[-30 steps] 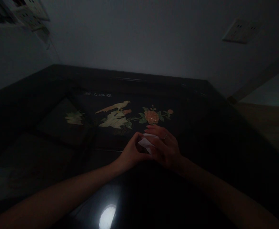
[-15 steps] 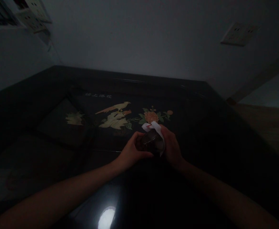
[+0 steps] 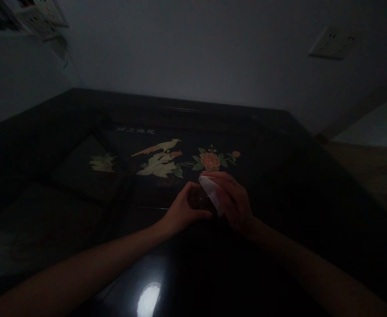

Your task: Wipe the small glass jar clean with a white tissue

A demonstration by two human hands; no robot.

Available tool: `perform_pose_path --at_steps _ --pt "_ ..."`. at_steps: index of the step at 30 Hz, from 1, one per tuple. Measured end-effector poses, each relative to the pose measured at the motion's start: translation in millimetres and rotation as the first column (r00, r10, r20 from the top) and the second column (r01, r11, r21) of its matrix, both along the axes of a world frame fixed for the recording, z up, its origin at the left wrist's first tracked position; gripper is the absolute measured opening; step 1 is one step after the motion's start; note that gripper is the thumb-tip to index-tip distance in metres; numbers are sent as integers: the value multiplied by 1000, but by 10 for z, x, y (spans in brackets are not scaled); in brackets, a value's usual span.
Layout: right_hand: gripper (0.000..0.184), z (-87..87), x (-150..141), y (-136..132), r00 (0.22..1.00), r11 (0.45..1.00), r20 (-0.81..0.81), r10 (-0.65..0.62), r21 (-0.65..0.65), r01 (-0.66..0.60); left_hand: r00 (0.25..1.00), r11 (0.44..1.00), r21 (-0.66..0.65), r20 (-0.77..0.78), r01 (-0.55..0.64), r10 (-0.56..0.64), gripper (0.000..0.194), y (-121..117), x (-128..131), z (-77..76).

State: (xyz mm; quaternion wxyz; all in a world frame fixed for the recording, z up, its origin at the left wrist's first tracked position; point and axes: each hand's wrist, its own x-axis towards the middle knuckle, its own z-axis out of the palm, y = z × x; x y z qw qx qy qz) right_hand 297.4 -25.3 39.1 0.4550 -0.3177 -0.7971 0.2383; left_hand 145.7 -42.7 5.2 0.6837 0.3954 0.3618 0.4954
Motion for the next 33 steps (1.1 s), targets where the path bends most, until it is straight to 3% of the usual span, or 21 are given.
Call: perform_pose_path --at_steps 3,5,7,9,11,14,17,20,22,24,27,31,33 --pt "39 -122 16 36 976 945 -122 -181 -297 138 1000 999 -33 -6 18 -18 54 0 -1 36" --pt "41 -216 29 65 938 878 -113 -328 -402 259 1000 998 -56 -15 20 -21 55 -4 -1 65" --pt "42 -264 31 87 928 852 -100 -360 -440 283 1000 997 -71 -26 4 -6 55 -8 -1 82" --pt "42 -244 20 92 948 866 -99 -303 -443 231 999 997 -76 -32 -3 1 54 -9 -2 80" --pt "40 -171 7 77 973 912 -99 -206 -379 155 999 997 -73 -37 0 -3 55 -4 -3 60" --pt "31 -48 3 32 999 994 -12 -30 -107 29 999 998 -54 -33 -15 13 55 5 -3 13" --pt "31 21 13 -9 991 992 130 32 120 -47 999 999 -36 -37 -20 19 54 8 -3 -22" --pt "31 42 2 -25 991 987 129 38 150 -58 999 1000 -22 -54 3 -5 54 6 -6 -23" --pt "27 38 -13 -22 998 996 47 36 74 -39 999 1000 -18 -45 8 -9 54 4 -10 -9" --pt "28 10 -18 -12 998 997 -61 -6 -84 1 999 1000 -20 -33 13 -14 53 1 -16 9" --pt "34 -91 17 2 981 951 -140 -137 -297 90 999 999 -38 -40 32 -34 53 -5 -20 37" --pt "29 -250 68 16 944 911 -134 -302 -332 244 998 997 -74 -45 30 -33 54 -16 -16 80" --pt "31 -281 50 27 938 899 -149 -312 -365 241 999 996 -86 -46 23 -27 53 -16 -14 98"
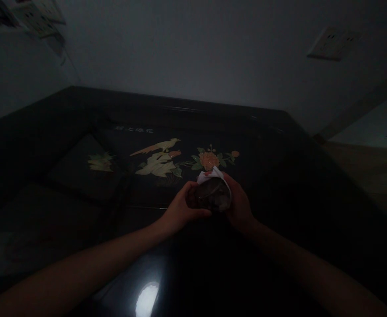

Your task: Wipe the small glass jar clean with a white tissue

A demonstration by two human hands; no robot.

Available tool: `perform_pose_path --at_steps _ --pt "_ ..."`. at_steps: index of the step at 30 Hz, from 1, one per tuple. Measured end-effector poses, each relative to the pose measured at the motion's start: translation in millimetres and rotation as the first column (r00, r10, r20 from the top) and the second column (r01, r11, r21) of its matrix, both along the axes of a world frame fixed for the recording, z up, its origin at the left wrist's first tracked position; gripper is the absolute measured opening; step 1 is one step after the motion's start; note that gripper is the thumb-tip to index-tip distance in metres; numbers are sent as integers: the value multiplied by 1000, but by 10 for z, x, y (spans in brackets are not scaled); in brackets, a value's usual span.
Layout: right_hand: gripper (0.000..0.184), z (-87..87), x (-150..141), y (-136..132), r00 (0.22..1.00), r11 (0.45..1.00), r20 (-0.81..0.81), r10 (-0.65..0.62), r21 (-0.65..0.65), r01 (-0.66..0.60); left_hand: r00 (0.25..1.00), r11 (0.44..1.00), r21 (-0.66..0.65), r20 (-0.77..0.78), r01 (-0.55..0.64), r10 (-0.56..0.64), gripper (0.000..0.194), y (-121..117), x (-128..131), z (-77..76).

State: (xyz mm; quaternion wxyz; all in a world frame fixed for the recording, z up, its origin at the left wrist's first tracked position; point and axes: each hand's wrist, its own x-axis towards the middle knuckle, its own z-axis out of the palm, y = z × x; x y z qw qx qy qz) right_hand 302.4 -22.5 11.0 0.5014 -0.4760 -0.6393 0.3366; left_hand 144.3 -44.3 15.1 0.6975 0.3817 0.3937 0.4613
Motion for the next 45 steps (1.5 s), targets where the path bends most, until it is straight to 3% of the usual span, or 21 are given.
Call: perform_pose_path --at_steps 4,7,11,14,17,20,24,27,31,34,37,41,45 --pt "39 52 -75 10 998 998 -36 43 -41 -44 999 1000 5 29 -15 15 54 16 1 -4" --pt "39 121 -82 -18 995 991 45 89 100 -93 999 1000 25 47 -10 9 57 27 -1 -43" --pt "35 171 -40 -57 929 885 327 175 361 -294 999 997 75 28 -33 31 55 22 1 -91" --pt "38 194 -29 -66 874 808 458 162 447 -384 999 994 101 -10 -33 34 54 13 4 -106" --pt "37 241 -45 -81 875 795 457 157 467 -386 999 993 116 -32 -10 13 51 16 1 -106" --pt "32 289 -65 -96 937 884 292 190 365 -293 1000 995 101 22 19 -21 52 22 -6 -88" --pt "36 243 -79 -61 989 988 -6 149 50 -148 998 998 36 21 58 -58 52 19 -12 -36" --pt "38 121 -88 -7 995 992 -97 28 -116 -39 999 999 17 -7 43 -43 50 16 -7 -8" --pt "38 30 -104 4 987 991 -162 -1 -135 -21 1000 1000 8 9 26 -26 52 19 6 -4" --pt "38 83 -109 -32 994 998 -106 5 -68 -13 999 1000 4 29 25 -25 55 22 9 -22" --pt "33 167 -99 -62 996 990 34 88 110 -91 999 1000 27 34 9 -10 54 26 8 -55" --pt "31 204 -72 -70 935 897 308 174 344 -280 999 997 72 8 -33 33 52 31 17 -98" --pt "31 215 -60 -60 899 840 401 175 416 -349 999 996 87 -28 -37 39 53 35 17 -136"
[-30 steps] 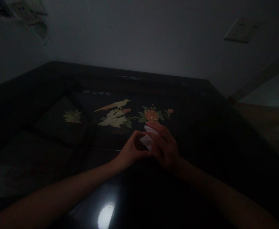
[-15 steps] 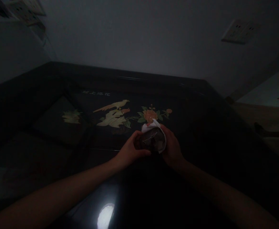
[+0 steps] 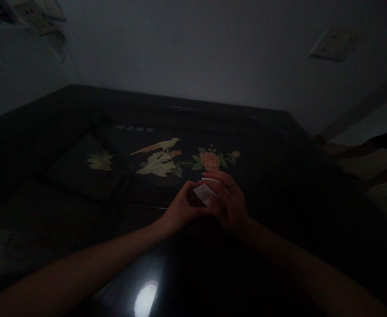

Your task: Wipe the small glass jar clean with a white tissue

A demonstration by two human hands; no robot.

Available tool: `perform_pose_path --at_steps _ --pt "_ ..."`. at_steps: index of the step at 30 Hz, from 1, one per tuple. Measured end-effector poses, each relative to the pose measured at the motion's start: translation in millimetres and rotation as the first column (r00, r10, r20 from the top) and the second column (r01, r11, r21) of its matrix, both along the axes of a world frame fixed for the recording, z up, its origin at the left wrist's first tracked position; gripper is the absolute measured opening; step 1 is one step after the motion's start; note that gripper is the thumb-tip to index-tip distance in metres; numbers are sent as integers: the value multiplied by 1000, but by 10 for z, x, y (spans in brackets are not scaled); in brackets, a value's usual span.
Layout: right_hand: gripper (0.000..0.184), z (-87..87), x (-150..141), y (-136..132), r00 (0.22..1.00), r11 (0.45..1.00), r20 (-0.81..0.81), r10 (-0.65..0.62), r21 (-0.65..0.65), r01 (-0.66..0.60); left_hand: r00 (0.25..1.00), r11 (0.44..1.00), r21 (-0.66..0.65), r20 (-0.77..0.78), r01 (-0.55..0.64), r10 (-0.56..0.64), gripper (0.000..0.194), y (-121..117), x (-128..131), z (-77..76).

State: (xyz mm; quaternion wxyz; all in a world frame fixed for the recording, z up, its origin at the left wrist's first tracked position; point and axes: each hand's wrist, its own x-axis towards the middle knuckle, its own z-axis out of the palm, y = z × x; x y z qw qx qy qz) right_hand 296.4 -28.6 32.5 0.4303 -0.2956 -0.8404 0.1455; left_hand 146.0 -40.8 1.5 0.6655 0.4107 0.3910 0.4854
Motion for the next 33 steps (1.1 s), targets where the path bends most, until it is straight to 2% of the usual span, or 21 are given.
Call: perform_pose_path --at_steps 2,4,7,10,12,15,18,20,23,26,28,30,33 --pt "29 25 1 14 999 998 -52 11 -53 -14 1000 1000 -1 26 10 -10 54 2 -11 -14" --pt "28 44 2 38 990 980 -137 -25 -200 -3 998 999 -20 46 40 -39 53 2 -23 -15" --pt "39 6 5 83 964 879 -215 -155 -475 36 995 994 -66 49 89 -86 49 -3 -32 9" --pt "46 -84 7 109 927 808 -218 -306 -575 132 996 994 -80 50 81 -77 48 -8 -28 40" --pt "46 -116 6 102 912 800 -211 -353 -574 177 997 995 -78 46 66 -62 48 -9 -26 52" --pt "43 -76 5 65 942 847 -216 -259 -519 114 996 994 -63 37 86 -84 50 -5 -32 56" --pt "36 0 15 36 979 949 -183 -88 -313 27 995 996 -17 36 89 -89 51 3 -36 45" --pt "31 25 27 35 994 989 -107 -11 -148 -6 997 997 9 25 76 -76 49 4 -33 37" --pt "30 22 49 53 999 999 9 30 20 -31 998 997 35 -3 65 -64 49 -9 -23 37" --pt "28 17 64 66 996 993 84 41 104 -49 997 997 41 -31 71 -69 49 -24 -18 38" --pt "26 28 65 65 995 992 90 51 114 -61 996 996 40 -24 81 -80 49 -25 -19 26" --pt "26 47 55 57 997 996 49 58 66 -61 997 996 41 8 80 -80 50 -16 -22 9" --pt "27 64 32 40 996 991 -86 7 -132 -19 997 998 16 25 68 -68 50 -2 -24 11"
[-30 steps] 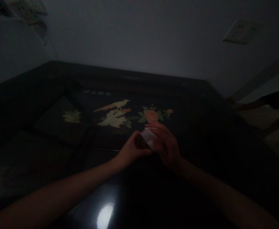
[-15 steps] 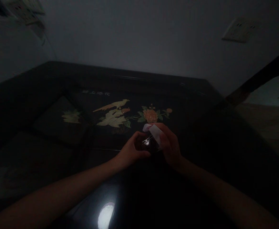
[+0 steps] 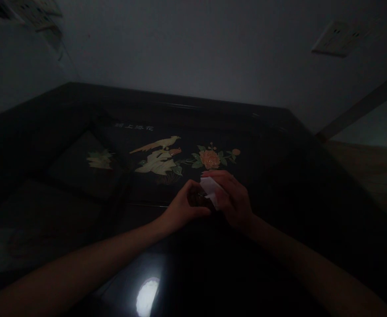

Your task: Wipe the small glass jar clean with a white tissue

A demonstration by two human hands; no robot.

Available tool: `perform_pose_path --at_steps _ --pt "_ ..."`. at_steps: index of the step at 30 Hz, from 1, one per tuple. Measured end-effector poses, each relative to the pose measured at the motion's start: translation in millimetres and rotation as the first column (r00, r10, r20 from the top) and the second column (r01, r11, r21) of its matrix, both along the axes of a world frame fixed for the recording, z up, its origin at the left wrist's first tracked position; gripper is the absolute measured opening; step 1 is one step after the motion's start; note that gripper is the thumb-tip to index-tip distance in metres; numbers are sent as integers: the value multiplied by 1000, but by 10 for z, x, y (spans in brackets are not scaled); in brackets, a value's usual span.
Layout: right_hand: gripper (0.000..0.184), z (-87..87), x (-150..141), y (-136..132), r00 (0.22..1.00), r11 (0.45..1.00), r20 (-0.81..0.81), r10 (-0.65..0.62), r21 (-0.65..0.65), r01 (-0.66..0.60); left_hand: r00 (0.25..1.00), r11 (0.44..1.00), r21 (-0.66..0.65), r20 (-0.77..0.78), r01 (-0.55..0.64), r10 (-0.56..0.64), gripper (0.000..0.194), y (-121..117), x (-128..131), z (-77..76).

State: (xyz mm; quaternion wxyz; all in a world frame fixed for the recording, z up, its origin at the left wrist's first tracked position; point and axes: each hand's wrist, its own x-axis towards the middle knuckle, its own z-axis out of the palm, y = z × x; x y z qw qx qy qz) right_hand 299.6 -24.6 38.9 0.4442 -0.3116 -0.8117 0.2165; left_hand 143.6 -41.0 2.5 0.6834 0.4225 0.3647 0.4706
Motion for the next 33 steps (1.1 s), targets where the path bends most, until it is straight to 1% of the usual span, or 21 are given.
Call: perform_pose_path --at_steps 1,3,5,8,10,11,12,14,16,17,19,22,24,26,27,29,31,32,33 --pt "29 -3 -7 -3 998 995 -51 -34 -91 29 1000 1000 -15 -4 1 -1 50 1 0 12" --pt "33 -26 -14 -3 984 962 -124 -124 -257 89 1000 999 -46 -7 6 -6 50 -3 1 49" --pt "36 -69 -17 8 967 921 -147 -209 -363 143 1000 998 -64 -9 1 -1 50 -12 5 89" --pt "37 -137 -22 32 949 876 -159 -272 -449 176 1000 998 -67 -15 -17 16 49 -21 11 125" --pt "39 -156 -28 38 945 862 -171 -280 -477 170 1000 997 -71 -1 -19 19 49 -21 11 127" --pt "39 -153 -29 36 945 865 -170 -278 -473 169 1000 997 -75 6 -15 16 51 -19 10 121" --pt "39 -142 -29 30 950 877 -166 -266 -451 167 1000 997 -77 11 -9 10 52 -16 8 111" --pt "37 -102 -22 12 969 927 -145 -201 -348 140 1000 998 -69 15 3 -2 54 -8 4 83" --pt "31 -52 -9 -5 992 983 -88 -87 -170 71 1000 999 -42 12 -2 3 54 0 3 49" --pt "29 -30 -2 -9 999 997 -41 -32 -75 29 1000 1000 -28 7 -10 10 53 2 3 34" --pt "29 0 9 -8 998 996 61 29 87 -35 1000 1000 -8 2 -24 24 52 0 6 13" --pt "31 9 16 12 988 959 148 45 269 -84 1000 1000 15 -7 -19 19 53 -18 7 6" --pt "32 3 17 23 984 929 169 51 354 -109 999 999 44 -31 -12 14 52 -31 7 9" --pt "32 -3 19 24 985 924 161 63 364 -119 999 998 60 -52 -8 12 51 -39 6 12" --pt "31 -6 20 20 987 935 140 72 335 -116 999 998 58 -48 -13 16 51 -40 6 12" --pt "30 -13 19 5 995 973 69 75 212 -88 999 999 41 -31 -26 28 50 -38 6 18" --pt "30 -30 13 -10 999 1000 -40 26 18 -25 999 999 20 -17 -30 31 51 -33 6 33" --pt "32 -45 6 -14 995 996 -100 -15 -94 5 1000 1000 12 -14 -28 28 51 -31 6 45" --pt "34 -63 -1 -16 987 977 -152 -59 -209 26 1000 1000 2 -13 -26 26 51 -29 7 59"
